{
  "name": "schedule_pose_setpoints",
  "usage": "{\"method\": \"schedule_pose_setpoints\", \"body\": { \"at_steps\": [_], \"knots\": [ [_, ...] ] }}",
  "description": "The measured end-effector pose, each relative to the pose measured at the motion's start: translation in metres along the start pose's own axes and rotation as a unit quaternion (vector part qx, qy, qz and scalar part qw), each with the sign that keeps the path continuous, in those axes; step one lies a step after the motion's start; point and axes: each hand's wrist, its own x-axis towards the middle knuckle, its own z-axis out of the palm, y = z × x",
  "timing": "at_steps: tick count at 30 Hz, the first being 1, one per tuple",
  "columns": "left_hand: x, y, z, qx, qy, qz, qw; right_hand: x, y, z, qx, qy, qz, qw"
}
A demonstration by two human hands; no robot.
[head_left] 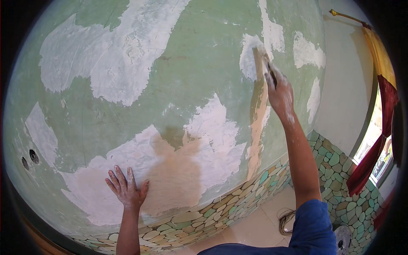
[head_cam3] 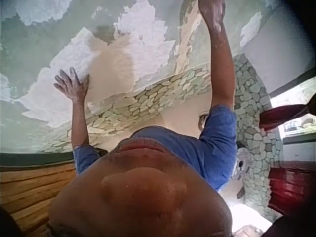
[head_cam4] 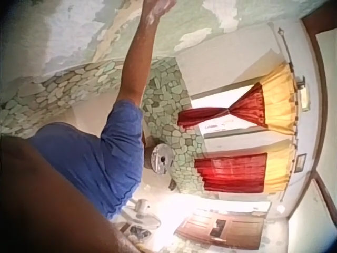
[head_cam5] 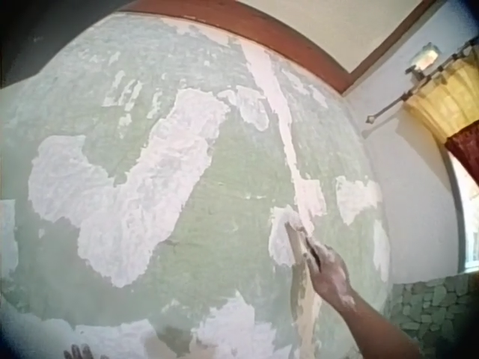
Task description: Repairing and applying plaster to a wall using a putty knife.
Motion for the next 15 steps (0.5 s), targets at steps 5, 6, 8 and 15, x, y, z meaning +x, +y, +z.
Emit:
{"method": "schedule_pose_setpoints", "body": {
  "at_steps": [5, 6, 8, 15],
  "knots": [
    [0.0, 0.002, -0.002, -0.009, -0.008, -0.014, 1.0, -0.033, -0.006, 0.015, 0.004, -0.021, -0.032, 0.999],
    [0.0, 0.002, -0.001, -0.017, -0.003, -0.011, 1.0, -0.026, -0.008, 0.015, 0.007, -0.021, -0.035, 0.999],
    [0.0, 0.002, 0.001, -0.021, 0.004, -0.014, 1.0, -0.008, -0.019, 0.012, 0.004, -0.015, -0.02, 1.0],
    [-0.005, 0.0, 0.003, -0.029, 0.018, -0.031, 0.999, 0.013, -0.105, 0.001, 0.06, -0.042, -0.15, 0.986]
  ]
}}
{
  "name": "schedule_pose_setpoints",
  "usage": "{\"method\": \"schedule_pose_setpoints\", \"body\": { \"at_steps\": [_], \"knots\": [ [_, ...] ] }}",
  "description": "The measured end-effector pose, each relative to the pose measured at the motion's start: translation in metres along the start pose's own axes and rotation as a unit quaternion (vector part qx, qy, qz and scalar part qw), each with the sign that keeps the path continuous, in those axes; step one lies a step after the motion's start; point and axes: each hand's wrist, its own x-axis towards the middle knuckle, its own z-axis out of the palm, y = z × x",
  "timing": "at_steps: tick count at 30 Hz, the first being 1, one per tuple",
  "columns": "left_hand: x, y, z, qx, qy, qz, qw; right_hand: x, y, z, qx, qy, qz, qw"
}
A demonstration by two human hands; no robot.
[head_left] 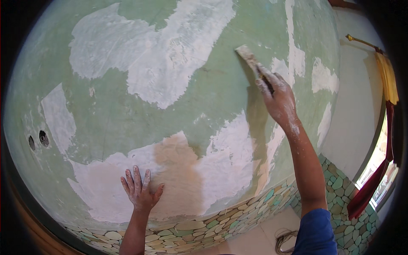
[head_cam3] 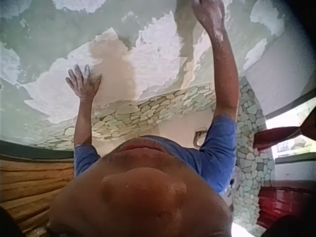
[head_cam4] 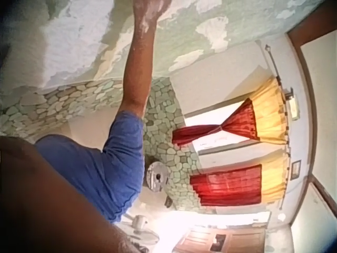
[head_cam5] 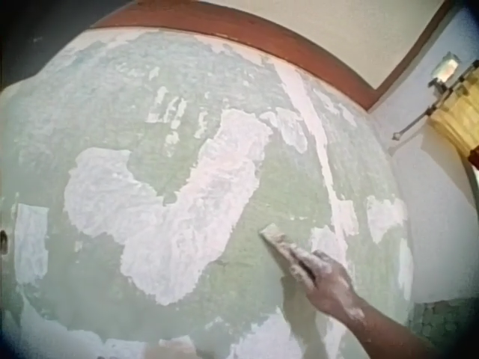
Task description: Repairing and applying plaster to a wall using a putty knife.
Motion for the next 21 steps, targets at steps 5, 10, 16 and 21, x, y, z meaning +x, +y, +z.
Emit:
{"method": "schedule_pose_setpoints", "body": {
  "at_steps": [5, 10, 16, 21],
  "knots": [
    [0.0, -0.001, -0.004, -0.015, 0.005, 0.016, 1.0, 0.025, -0.067, 0.008, -0.022, -0.052, -0.068, 0.996],
    [0.001, 0.0, -0.002, -0.019, 0.012, 0.019, 1.0, 0.059, -0.096, 0.016, -0.074, -0.018, -0.107, 0.991],
    [0.001, 0.0, 0.0, -0.016, 0.02, 0.021, 0.999, 0.099, -0.111, 0.028, -0.083, 0.047, -0.172, 0.98],
    [0.0, 0.001, -0.002, -0.02, 0.019, -0.002, 1.0, 0.097, -0.129, 0.012, -0.056, 0.053, -0.234, 0.969]
  ]
}}
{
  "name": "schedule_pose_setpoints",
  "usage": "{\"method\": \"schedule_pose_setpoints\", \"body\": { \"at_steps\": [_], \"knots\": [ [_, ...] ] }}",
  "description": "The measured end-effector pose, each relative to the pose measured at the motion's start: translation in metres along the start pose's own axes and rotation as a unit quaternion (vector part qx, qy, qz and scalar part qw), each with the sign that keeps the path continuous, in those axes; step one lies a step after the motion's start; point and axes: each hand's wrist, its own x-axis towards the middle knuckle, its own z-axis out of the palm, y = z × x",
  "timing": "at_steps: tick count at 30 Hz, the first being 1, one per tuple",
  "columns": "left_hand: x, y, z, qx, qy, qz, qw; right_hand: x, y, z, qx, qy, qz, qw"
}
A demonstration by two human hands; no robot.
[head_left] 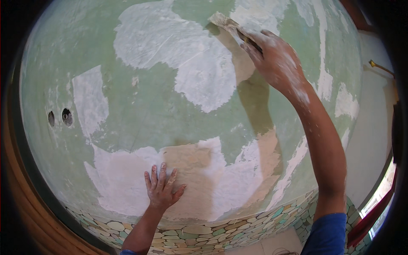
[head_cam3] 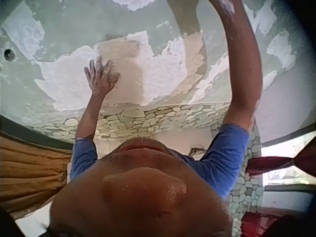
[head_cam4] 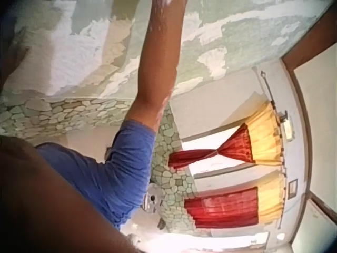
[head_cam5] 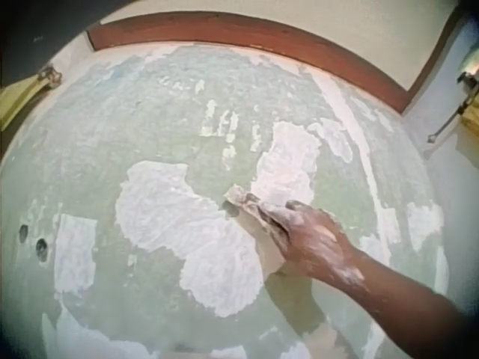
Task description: Repairing and applying plaster to a wall using a putty knife.
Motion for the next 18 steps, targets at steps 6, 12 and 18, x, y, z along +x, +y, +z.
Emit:
{"method": "schedule_pose_setpoints", "body": {
  "at_steps": [6, 12, 18],
  "knots": [
    [0.001, 0.001, -0.003, 0.004, 0.006, 0.003, 1.0, -0.024, -0.048, -0.011, 0.003, -0.135, -0.017, 0.991],
    [0.004, 0.003, -0.007, -0.025, 0.017, -0.018, 0.999, 0.003, -0.08, 0.005, -0.021, -0.139, -0.04, 0.989],
    [0.001, 0.004, -0.007, -0.037, 0.016, -0.028, 0.999, 0.046, -0.104, 0.025, -0.024, -0.091, -0.088, 0.992]
  ]
}}
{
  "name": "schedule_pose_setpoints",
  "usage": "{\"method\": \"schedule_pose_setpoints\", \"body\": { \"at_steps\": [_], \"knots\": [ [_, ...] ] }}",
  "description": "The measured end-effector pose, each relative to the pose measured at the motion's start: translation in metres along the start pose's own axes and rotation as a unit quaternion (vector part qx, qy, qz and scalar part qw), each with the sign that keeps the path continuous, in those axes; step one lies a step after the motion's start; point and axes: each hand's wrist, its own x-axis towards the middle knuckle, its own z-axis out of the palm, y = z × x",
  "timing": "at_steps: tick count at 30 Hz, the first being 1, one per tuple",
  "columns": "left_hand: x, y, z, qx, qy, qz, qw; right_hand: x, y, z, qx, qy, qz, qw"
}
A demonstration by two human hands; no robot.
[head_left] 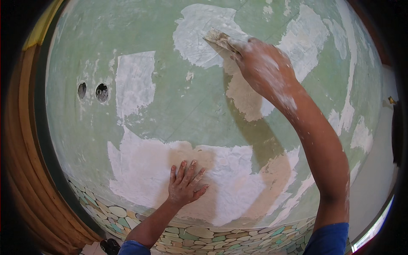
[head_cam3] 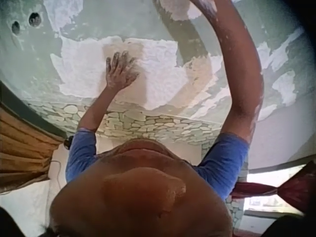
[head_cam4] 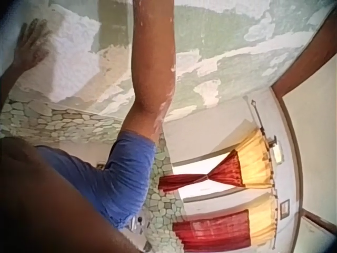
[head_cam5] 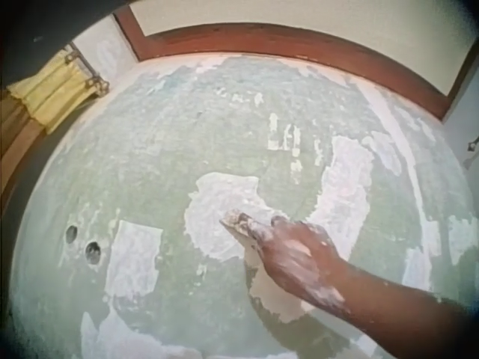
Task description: Repairing and applying plaster to a wall using a putty knife.
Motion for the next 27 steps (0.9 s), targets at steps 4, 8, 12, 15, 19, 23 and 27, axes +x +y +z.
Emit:
{"method": "schedule_pose_setpoints", "body": {
  "at_steps": [4, 8, 12, 15, 19, 23, 27],
  "knots": [
    [0.0, 0.0, 0.0, 0.003, 0.001, -0.002, 1.0, 0.032, -0.011, 0.001, 0.003, 0.018, -0.045, 0.999],
    [0.002, 0.0, 0.002, 0.003, 0.012, 0.006, 1.0, 0.052, -0.018, 0.009, 0.01, 0.049, -0.035, 0.998],
    [0.002, 0.001, 0.003, 0.0, 0.007, 0.011, 1.0, 0.045, -0.014, 0.018, 0.006, 0.054, -0.032, 0.998],
    [-0.002, 0.001, 0.002, 0.015, 0.006, 0.01, 1.0, 0.016, -0.008, 0.025, 0.033, 0.077, -0.064, 0.994],
    [-0.002, 0.003, 0.002, 0.027, -0.004, 0.005, 1.0, -0.042, 0.012, 0.029, 0.081, 0.073, -0.091, 0.99],
    [-0.004, 0.001, 0.01, 0.044, 0.009, -0.022, 0.999, -0.101, 0.059, 0.025, 0.053, 0.063, -0.121, 0.989],
    [-0.003, 0.004, 0.01, 0.046, 0.023, -0.1, 0.994, -0.152, 0.095, 0.005, 0.05, 0.025, -0.067, 0.996]
  ]
}}
